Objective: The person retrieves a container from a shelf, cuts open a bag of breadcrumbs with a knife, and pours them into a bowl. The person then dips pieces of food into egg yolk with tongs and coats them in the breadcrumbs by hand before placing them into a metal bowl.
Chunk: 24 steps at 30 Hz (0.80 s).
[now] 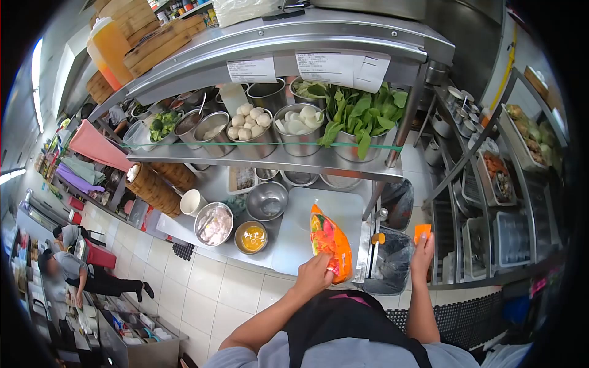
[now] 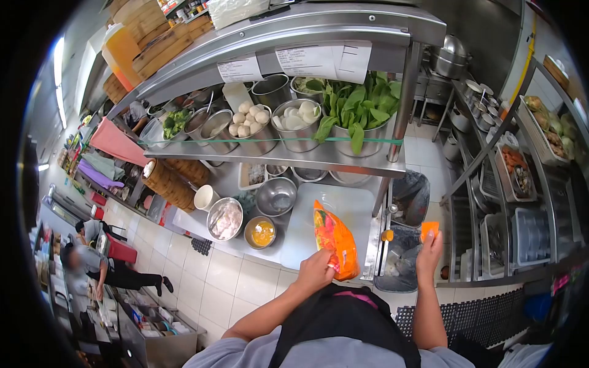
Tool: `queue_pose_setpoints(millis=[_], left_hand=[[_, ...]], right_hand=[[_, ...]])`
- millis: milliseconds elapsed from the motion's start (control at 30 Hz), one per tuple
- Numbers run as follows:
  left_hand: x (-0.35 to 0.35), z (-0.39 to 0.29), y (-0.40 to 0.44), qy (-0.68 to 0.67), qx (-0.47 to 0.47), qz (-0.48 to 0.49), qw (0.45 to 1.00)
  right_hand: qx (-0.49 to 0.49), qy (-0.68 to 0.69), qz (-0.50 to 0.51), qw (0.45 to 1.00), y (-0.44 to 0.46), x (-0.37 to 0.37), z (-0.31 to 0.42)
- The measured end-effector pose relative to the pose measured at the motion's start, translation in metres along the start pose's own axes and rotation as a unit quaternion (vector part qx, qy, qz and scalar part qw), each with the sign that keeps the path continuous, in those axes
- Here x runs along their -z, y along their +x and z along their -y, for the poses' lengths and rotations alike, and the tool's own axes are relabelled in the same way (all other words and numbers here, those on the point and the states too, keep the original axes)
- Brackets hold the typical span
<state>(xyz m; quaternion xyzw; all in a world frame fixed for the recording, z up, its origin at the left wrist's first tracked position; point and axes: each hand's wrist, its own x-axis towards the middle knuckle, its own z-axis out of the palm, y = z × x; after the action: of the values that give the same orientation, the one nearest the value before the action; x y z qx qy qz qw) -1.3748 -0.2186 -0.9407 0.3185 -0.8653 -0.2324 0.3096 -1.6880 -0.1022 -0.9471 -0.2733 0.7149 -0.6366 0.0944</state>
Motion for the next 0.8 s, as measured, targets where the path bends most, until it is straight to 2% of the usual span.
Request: queue_pose_setpoints(millis=[67, 133, 200, 300, 400, 433, 500, 567, 633, 667, 700, 733, 800], left_hand=[[0.000, 0.005, -0.007, 0.005, 0.023, 0.016, 1.000], [0.003, 0.007, -0.009, 0.010, 0.045, 0.033, 0.998], [0.005, 0.006, -0.010, -0.026, 0.053, 0.013, 0.998], [0.005, 0.010, -0.014, -0.027, 0.054, 0.001, 0.998], [0.005, 0.016, -0.017, -0.053, 0.038, -0.049, 0.997], [0.007, 0.016, -0.016, -0.052, 0.038, -0.049, 0.997], [0.015, 0.017, -0.013, -0.051, 0.022, -0.089, 0.995], [0.022, 0.020, -0.010, -0.052, 0.021, -0.099, 0.994], [0.032, 0.024, -0.011, -0.054, 0.019, -0.108, 0.993], [0.038, 0.027, -0.013, -0.029, 0.014, -0.089, 0.996], [0.044, 0.028, -0.013, -0.004, 0.009, -0.070, 0.997], [0.050, 0.027, -0.012, -0.003, 0.009, -0.071, 0.997], [0.062, 0.023, -0.009, -0.022, -0.016, -0.095, 0.995]], right_hand=[[-0.088, -0.116, 0.025, 0.989, 0.004, 0.016, -0.096], [-0.107, -0.250, 0.055, 0.961, -0.002, 0.020, -0.187], [-0.112, -0.317, 0.103, 0.936, -0.016, 0.030, -0.335], [-0.201, -0.218, 0.035, 0.954, -0.049, 0.029, -0.483], [-0.395, -0.207, 0.083, 0.891, -0.063, 0.013, -0.331], [-0.395, -0.206, 0.084, 0.891, -0.064, 0.010, -0.312], [-0.360, -0.217, 0.342, 0.840, -0.067, 0.005, -0.282], [-0.341, -0.215, 0.376, 0.834, -0.073, -0.008, -0.225], [-0.322, -0.212, 0.408, 0.827, -0.081, -0.014, -0.215], [-0.181, -0.303, 0.403, 0.844, -0.087, -0.016, -0.216], [-0.035, -0.386, 0.385, 0.838, -0.091, -0.018, -0.215], [-0.034, -0.385, 0.386, 0.838, -0.088, -0.020, -0.197], [-0.096, -0.402, 0.449, 0.793, -0.071, -0.024, -0.154]])
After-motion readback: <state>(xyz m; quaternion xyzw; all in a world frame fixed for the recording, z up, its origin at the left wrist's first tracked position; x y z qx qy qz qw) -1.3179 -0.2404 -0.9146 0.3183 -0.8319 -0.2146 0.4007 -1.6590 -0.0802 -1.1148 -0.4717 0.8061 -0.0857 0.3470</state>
